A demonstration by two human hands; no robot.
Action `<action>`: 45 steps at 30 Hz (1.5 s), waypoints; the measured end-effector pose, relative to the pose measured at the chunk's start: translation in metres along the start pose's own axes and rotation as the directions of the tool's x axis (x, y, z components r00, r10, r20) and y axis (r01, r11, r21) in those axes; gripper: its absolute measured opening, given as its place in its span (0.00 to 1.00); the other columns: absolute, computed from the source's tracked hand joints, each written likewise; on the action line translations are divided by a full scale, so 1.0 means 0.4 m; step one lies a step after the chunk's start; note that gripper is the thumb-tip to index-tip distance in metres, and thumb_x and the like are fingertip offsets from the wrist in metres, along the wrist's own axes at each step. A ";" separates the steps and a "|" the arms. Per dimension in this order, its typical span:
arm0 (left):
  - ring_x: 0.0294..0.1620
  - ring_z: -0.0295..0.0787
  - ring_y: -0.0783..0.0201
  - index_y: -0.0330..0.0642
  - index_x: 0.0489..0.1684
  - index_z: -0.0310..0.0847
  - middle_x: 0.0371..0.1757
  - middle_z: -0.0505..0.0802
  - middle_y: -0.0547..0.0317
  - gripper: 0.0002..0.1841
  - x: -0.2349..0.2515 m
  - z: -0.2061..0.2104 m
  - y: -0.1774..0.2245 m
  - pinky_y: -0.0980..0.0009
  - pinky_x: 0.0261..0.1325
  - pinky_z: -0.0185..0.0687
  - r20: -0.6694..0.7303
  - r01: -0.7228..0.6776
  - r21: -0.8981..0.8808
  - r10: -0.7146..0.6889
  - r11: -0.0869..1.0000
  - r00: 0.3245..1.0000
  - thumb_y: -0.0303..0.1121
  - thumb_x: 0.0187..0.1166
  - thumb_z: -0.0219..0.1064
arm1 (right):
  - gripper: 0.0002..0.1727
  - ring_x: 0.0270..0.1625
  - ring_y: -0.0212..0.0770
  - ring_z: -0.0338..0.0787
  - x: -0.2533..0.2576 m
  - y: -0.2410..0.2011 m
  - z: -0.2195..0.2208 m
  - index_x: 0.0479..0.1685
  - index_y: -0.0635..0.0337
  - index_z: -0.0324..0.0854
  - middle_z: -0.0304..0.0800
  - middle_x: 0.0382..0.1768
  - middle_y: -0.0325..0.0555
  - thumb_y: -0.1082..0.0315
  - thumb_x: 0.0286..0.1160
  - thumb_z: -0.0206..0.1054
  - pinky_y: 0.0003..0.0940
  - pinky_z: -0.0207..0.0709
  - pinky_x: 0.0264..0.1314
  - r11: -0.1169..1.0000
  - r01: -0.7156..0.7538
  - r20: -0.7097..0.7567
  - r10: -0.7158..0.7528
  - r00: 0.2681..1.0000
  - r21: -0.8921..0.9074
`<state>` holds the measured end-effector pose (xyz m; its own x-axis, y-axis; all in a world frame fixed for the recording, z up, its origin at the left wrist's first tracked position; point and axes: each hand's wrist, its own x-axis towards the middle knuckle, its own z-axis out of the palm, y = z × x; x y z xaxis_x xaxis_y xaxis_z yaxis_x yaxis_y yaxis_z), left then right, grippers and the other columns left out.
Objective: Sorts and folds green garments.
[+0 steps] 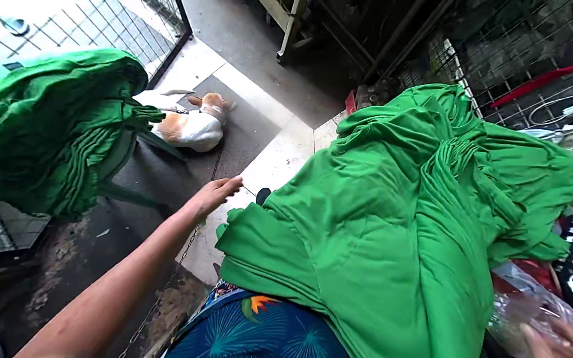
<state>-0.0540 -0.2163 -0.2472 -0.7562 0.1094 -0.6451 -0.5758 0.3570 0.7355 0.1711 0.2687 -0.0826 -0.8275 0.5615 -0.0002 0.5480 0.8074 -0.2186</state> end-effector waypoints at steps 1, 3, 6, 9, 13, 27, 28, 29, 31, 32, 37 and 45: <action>0.76 0.78 0.43 0.33 0.78 0.73 0.75 0.82 0.37 0.30 0.052 0.030 0.022 0.44 0.77 0.69 0.073 -0.059 -0.007 0.059 0.998 0.996 0.51 0.95 0.44 | 0.30 0.65 0.68 0.85 0.041 -0.039 -0.013 0.75 0.80 0.71 0.77 0.68 0.82 0.61 0.85 0.61 0.51 0.80 0.68 0.990 0.139 0.014 -0.139 0.990 0.013; 0.76 0.78 0.41 0.38 0.83 0.69 0.77 0.81 0.38 0.33 0.129 0.102 0.088 0.40 0.75 0.71 0.279 -0.107 -0.027 0.111 0.994 0.954 0.55 0.93 0.44 | 0.28 0.65 0.72 0.84 0.123 -0.164 -0.012 0.75 0.81 0.70 0.77 0.68 0.84 0.63 0.87 0.60 0.59 0.78 0.69 0.920 0.390 0.137 -0.390 0.911 0.031; 0.61 0.87 0.60 0.39 0.77 0.71 0.63 0.88 0.48 0.33 0.163 0.182 0.149 0.55 0.66 0.82 0.565 -0.113 -0.063 0.129 0.992 0.815 0.58 0.92 0.39 | 0.23 0.67 0.69 0.86 0.212 -0.351 0.107 0.67 0.70 0.82 0.86 0.65 0.69 0.62 0.81 0.65 0.64 0.78 0.69 0.712 0.702 0.183 -0.695 0.695 0.036; 0.51 0.86 0.74 0.35 0.70 0.75 0.52 0.89 0.57 0.26 0.159 0.190 0.161 0.69 0.61 0.81 0.627 -0.093 -0.063 0.112 0.994 0.770 0.49 0.92 0.47 | 0.19 0.68 0.66 0.87 0.249 -0.505 0.247 0.64 0.65 0.87 0.87 0.65 0.65 0.64 0.80 0.67 0.63 0.77 0.71 0.564 0.817 0.208 -0.819 0.535 0.118; 0.39 0.91 0.79 0.46 0.52 0.82 0.36 0.94 0.71 0.15 0.151 0.183 0.137 0.75 0.48 0.88 0.646 0.074 -0.161 0.048 0.984 0.762 0.43 0.90 0.51 | 0.15 0.66 0.60 0.90 0.274 -0.577 0.404 0.59 0.63 0.89 0.91 0.61 0.60 0.68 0.82 0.63 0.56 0.80 0.71 0.420 0.888 0.110 -0.907 0.406 0.188; 0.47 0.95 0.48 0.27 0.73 0.78 0.49 0.94 0.41 0.35 -0.123 0.371 0.155 0.53 0.47 0.90 -0.076 -0.713 0.182 0.733 0.677 0.676 0.41 0.64 0.71 | 0.26 0.64 0.48 0.89 0.266 -0.404 0.434 0.54 0.84 0.80 0.89 0.53 0.73 0.61 0.75 0.67 0.28 0.73 0.76 0.539 0.814 -0.279 -0.765 0.580 0.216; 0.44 0.94 0.49 0.27 0.72 0.78 0.46 0.94 0.41 0.36 -0.124 0.378 0.154 0.55 0.44 0.89 -0.084 -0.730 0.215 0.757 0.649 0.648 0.41 0.63 0.71 | 0.27 0.64 0.47 0.90 0.263 -0.406 0.429 0.54 0.84 0.79 0.89 0.52 0.73 0.61 0.74 0.67 0.28 0.72 0.76 0.544 0.815 -0.288 -0.762 0.579 0.198; 0.41 0.94 0.49 0.27 0.72 0.78 0.44 0.93 0.41 0.36 -0.126 0.381 0.154 0.57 0.42 0.89 -0.082 -0.739 0.237 0.771 0.631 0.632 0.41 0.63 0.70 | 0.26 0.63 0.47 0.89 0.261 -0.409 0.424 0.54 0.83 0.80 0.89 0.51 0.72 0.60 0.75 0.67 0.27 0.72 0.75 0.550 0.816 -0.297 -0.760 0.578 0.179; 0.39 0.93 0.49 0.27 0.71 0.79 0.43 0.93 0.41 0.36 -0.131 0.382 0.152 0.58 0.40 0.88 -0.073 -0.750 0.265 0.788 0.606 0.611 0.41 0.61 0.71 | 0.25 0.63 0.47 0.89 0.261 -0.417 0.409 0.53 0.81 0.81 0.89 0.51 0.71 0.60 0.74 0.68 0.26 0.72 0.75 0.559 0.819 -0.331 -0.755 0.566 0.127; 0.37 0.92 0.50 0.27 0.71 0.79 0.42 0.93 0.42 0.36 -0.133 0.383 0.150 0.60 0.38 0.88 -0.075 -0.755 0.282 0.798 0.592 0.598 0.42 0.61 0.71 | 0.23 0.62 0.46 0.88 0.264 -0.421 0.401 0.53 0.78 0.81 0.89 0.50 0.69 0.60 0.75 0.67 0.25 0.71 0.74 0.556 0.825 -0.352 -0.756 0.552 0.099; 0.29 0.85 0.54 0.32 0.75 0.78 0.39 0.87 0.45 0.37 -0.135 0.391 0.145 0.65 0.29 0.82 -0.093 -0.767 0.330 0.827 0.551 0.554 0.42 0.62 0.71 | 0.12 0.66 0.38 0.82 0.276 -0.427 0.347 0.45 0.59 0.69 0.81 0.52 0.53 0.63 0.77 0.67 0.24 0.69 0.76 0.531 0.841 -0.387 -0.758 0.525 0.101; 0.52 0.95 0.51 0.35 0.75 0.78 0.67 0.90 0.44 0.36 -0.131 0.388 0.138 0.60 0.46 0.88 -0.039 -0.821 0.296 0.865 0.489 0.501 0.35 0.58 0.70 | 0.26 0.90 0.46 0.63 0.251 -0.444 0.300 0.79 0.51 0.64 0.70 0.83 0.53 0.60 0.82 0.59 0.38 0.50 0.92 0.449 0.888 -0.260 -0.874 0.411 -0.103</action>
<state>0.0019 -0.0583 -0.2049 -0.8886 0.3277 0.3209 0.4313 0.3592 0.8276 -0.0240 0.1600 -0.1608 -0.7873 -0.4273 0.4445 -0.4762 0.8793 0.0019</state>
